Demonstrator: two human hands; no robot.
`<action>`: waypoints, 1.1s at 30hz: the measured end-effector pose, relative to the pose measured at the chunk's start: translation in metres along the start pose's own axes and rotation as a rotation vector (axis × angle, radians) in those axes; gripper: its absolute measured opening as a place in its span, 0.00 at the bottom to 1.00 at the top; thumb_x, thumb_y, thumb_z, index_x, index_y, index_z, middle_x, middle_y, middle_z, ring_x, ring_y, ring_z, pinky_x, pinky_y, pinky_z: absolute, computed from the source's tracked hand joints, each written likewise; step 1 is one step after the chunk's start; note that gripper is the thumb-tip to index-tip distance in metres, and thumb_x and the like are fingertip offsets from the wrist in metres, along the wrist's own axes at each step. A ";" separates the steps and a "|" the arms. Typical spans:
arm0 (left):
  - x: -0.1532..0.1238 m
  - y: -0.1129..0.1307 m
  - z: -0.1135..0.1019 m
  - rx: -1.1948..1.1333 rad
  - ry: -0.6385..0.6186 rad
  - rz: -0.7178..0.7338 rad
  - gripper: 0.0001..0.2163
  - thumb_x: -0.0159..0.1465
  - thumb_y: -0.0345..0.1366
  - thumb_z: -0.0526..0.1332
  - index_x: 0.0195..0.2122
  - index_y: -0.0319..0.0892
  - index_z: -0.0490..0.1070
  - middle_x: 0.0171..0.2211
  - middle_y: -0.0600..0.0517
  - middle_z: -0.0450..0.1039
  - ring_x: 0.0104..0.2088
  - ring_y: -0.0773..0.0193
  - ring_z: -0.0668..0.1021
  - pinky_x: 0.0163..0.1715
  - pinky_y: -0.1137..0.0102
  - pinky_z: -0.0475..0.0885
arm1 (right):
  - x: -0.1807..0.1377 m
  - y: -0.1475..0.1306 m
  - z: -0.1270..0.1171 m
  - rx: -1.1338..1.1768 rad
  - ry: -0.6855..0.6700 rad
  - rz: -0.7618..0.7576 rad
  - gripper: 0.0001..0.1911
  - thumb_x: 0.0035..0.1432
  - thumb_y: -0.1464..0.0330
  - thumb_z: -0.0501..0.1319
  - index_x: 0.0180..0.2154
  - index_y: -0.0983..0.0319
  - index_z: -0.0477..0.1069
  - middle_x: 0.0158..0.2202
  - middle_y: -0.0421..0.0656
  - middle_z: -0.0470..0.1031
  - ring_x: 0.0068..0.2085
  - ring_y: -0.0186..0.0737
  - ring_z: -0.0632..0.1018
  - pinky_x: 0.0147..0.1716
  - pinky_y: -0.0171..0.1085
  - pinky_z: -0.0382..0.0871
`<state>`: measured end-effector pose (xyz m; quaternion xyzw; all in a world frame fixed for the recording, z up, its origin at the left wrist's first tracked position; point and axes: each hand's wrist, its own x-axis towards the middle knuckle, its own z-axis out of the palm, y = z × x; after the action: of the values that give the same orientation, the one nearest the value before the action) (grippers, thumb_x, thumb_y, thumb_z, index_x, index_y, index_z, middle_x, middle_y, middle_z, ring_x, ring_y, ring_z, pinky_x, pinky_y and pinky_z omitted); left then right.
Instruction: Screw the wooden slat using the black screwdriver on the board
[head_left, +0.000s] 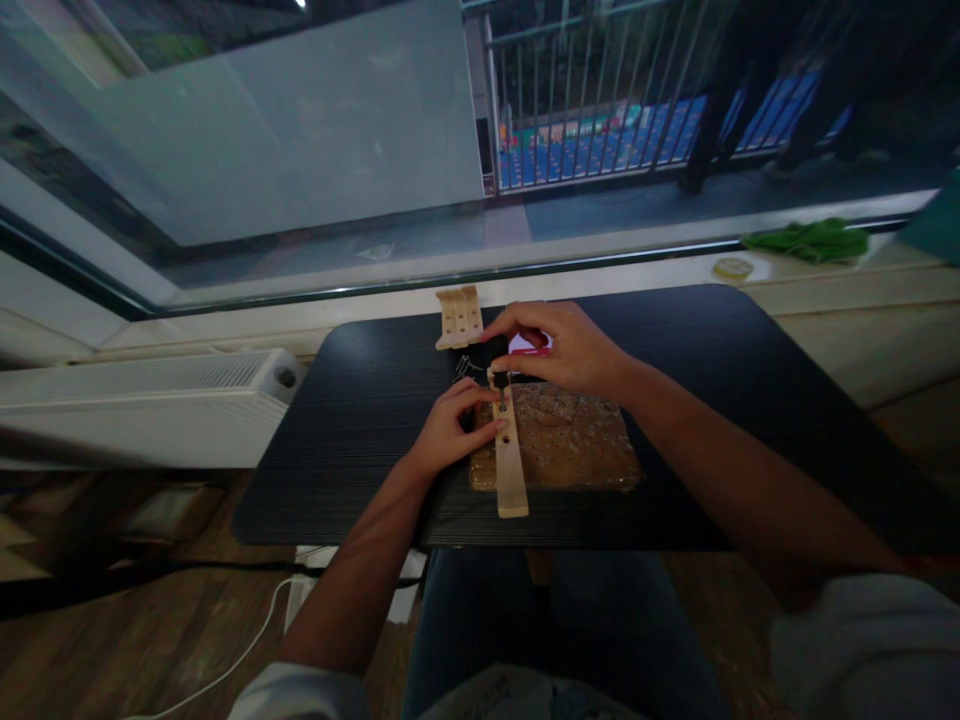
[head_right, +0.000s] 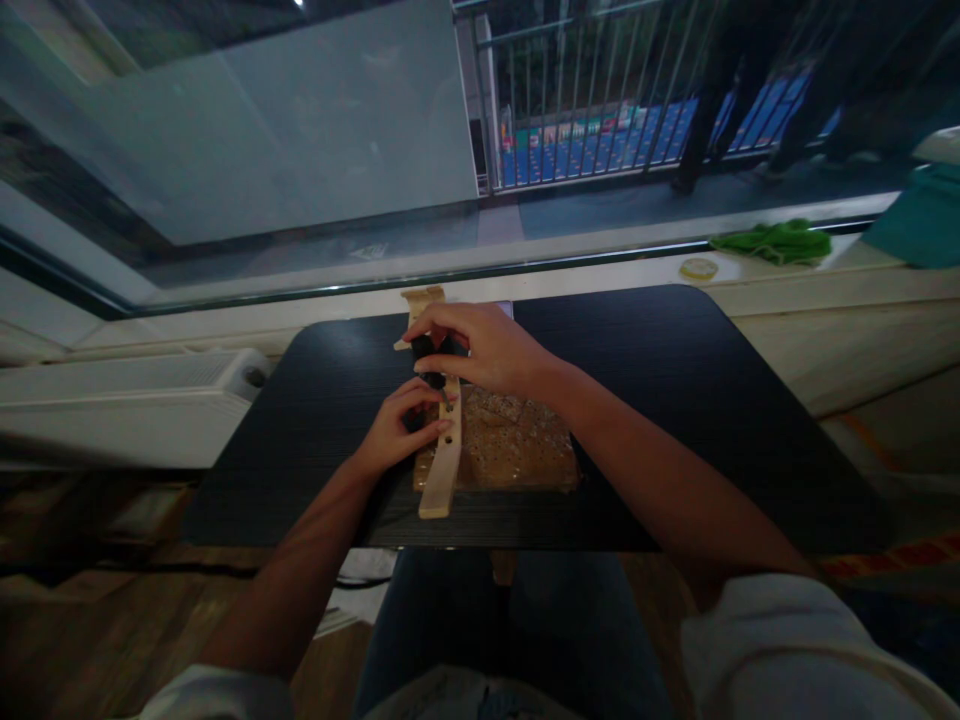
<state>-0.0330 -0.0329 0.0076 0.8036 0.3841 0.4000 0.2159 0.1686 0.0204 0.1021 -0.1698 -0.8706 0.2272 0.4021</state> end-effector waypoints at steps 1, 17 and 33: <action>0.000 0.000 0.000 0.004 -0.003 -0.001 0.11 0.59 0.39 0.65 0.41 0.40 0.74 0.32 0.52 0.65 0.30 0.67 0.70 0.30 0.72 0.67 | 0.000 0.000 0.000 -0.003 -0.003 0.003 0.14 0.56 0.62 0.66 0.41 0.65 0.74 0.26 0.35 0.66 0.24 0.26 0.58 0.26 0.31 0.55; 0.001 0.001 -0.001 0.000 -0.007 -0.006 0.12 0.59 0.40 0.65 0.41 0.40 0.74 0.33 0.51 0.66 0.31 0.67 0.70 0.31 0.71 0.68 | 0.000 -0.004 0.003 -0.040 0.030 0.011 0.12 0.53 0.66 0.67 0.39 0.65 0.72 0.27 0.35 0.68 0.25 0.27 0.62 0.28 0.31 0.58; 0.000 0.001 0.000 -0.016 -0.006 -0.013 0.13 0.60 0.42 0.65 0.41 0.40 0.75 0.33 0.51 0.66 0.30 0.66 0.70 0.31 0.70 0.68 | -0.002 -0.001 -0.012 -0.142 -0.121 -0.146 0.16 0.62 0.68 0.59 0.50 0.63 0.73 0.40 0.44 0.77 0.40 0.35 0.74 0.42 0.37 0.66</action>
<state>-0.0326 -0.0334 0.0090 0.8005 0.3855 0.3992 0.2262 0.1792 0.0214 0.1087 -0.1201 -0.9171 0.1451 0.3514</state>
